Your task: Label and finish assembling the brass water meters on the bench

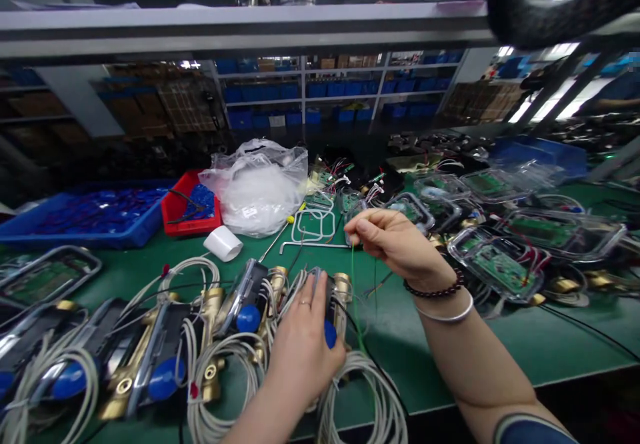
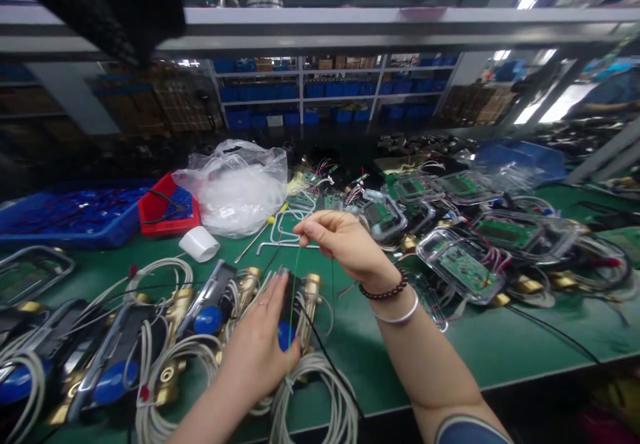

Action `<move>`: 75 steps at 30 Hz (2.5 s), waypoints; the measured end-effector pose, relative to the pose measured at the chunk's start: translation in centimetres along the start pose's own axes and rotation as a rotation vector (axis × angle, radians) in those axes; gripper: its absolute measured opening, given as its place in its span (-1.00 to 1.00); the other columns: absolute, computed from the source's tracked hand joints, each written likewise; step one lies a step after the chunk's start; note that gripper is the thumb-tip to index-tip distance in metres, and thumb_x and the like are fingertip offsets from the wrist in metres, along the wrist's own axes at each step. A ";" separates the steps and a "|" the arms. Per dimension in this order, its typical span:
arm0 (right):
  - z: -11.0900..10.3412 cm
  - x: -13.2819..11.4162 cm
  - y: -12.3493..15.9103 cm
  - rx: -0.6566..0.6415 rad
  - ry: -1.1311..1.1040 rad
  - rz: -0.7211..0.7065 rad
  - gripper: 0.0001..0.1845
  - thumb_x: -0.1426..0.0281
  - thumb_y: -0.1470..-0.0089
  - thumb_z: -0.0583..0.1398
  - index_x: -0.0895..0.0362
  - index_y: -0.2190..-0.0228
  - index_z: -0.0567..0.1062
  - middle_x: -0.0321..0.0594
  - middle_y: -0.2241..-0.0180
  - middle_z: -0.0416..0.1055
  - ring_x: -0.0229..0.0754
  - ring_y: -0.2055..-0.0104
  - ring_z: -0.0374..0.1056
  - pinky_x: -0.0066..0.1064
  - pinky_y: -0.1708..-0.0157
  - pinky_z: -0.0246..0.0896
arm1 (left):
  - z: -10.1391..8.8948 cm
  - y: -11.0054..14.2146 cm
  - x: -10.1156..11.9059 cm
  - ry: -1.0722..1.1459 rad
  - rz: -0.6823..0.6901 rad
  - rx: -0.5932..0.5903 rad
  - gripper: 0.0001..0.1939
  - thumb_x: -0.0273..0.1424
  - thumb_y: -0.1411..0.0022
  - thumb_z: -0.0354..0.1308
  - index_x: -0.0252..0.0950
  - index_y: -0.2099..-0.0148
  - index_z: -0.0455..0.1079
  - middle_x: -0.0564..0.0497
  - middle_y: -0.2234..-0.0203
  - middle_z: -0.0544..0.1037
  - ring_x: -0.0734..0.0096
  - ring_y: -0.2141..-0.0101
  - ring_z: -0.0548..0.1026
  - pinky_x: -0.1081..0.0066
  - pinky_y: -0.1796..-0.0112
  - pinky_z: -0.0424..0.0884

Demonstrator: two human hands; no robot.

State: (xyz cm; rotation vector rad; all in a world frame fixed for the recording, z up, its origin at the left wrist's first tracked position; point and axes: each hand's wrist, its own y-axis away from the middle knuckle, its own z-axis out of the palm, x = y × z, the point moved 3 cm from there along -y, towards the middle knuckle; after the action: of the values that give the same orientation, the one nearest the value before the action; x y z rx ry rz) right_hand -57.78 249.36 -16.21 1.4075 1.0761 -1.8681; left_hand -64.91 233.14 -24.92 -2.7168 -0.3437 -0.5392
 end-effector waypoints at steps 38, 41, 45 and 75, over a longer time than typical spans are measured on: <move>-1.0 0.0 -1.5 0.019 0.358 -0.183 -0.78 0.27 -0.05 0.18 0.18 0.47 0.51 -0.25 0.48 0.45 -0.25 0.41 0.36 -0.42 0.35 0.24 | -4.5 -0.1 -0.6 0.483 -0.279 0.011 -0.68 -0.21 -0.15 0.06 -0.20 0.14 0.54 -0.05 0.27 0.61 0.23 0.23 0.54 0.28 0.21 0.48; -0.4 -0.1 -1.2 0.018 0.270 -0.159 -0.79 0.29 -0.01 0.23 0.18 0.50 0.51 -0.26 0.50 0.44 -0.28 0.41 0.32 -0.46 0.36 0.20 | -4.2 -1.6 0.7 0.572 -0.317 -0.032 -0.75 -0.23 -0.07 0.13 -0.22 0.32 0.57 -0.02 0.46 0.60 0.31 0.44 0.51 0.41 0.44 0.41; -0.5 0.9 -1.4 0.024 0.073 0.033 -0.65 0.14 0.07 0.31 0.21 0.45 0.52 -0.26 0.50 0.42 -0.41 0.61 0.10 -0.55 0.65 -0.03 | -3.6 -2.5 0.4 0.779 -0.415 -0.047 -0.74 -0.20 0.01 0.19 -0.30 0.50 0.50 0.05 0.67 0.45 0.46 0.60 0.36 0.50 0.57 0.25; 1.9 4.9 -2.1 -0.370 0.024 0.287 -0.68 0.24 0.17 0.37 0.22 0.53 0.43 -0.36 0.58 0.39 -0.47 0.67 0.04 -0.56 0.67 -0.15 | -3.2 1.8 -0.8 0.221 -0.248 0.288 -0.75 -0.26 -0.16 0.09 -0.20 0.18 0.51 -0.06 0.23 0.59 0.16 0.18 0.50 0.17 0.14 0.43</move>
State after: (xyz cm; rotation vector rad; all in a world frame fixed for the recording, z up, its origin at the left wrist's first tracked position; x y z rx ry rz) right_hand -61.86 249.03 -20.12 1.2904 1.0984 -1.3719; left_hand -66.13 230.15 -23.05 -2.3251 -0.6495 -0.7839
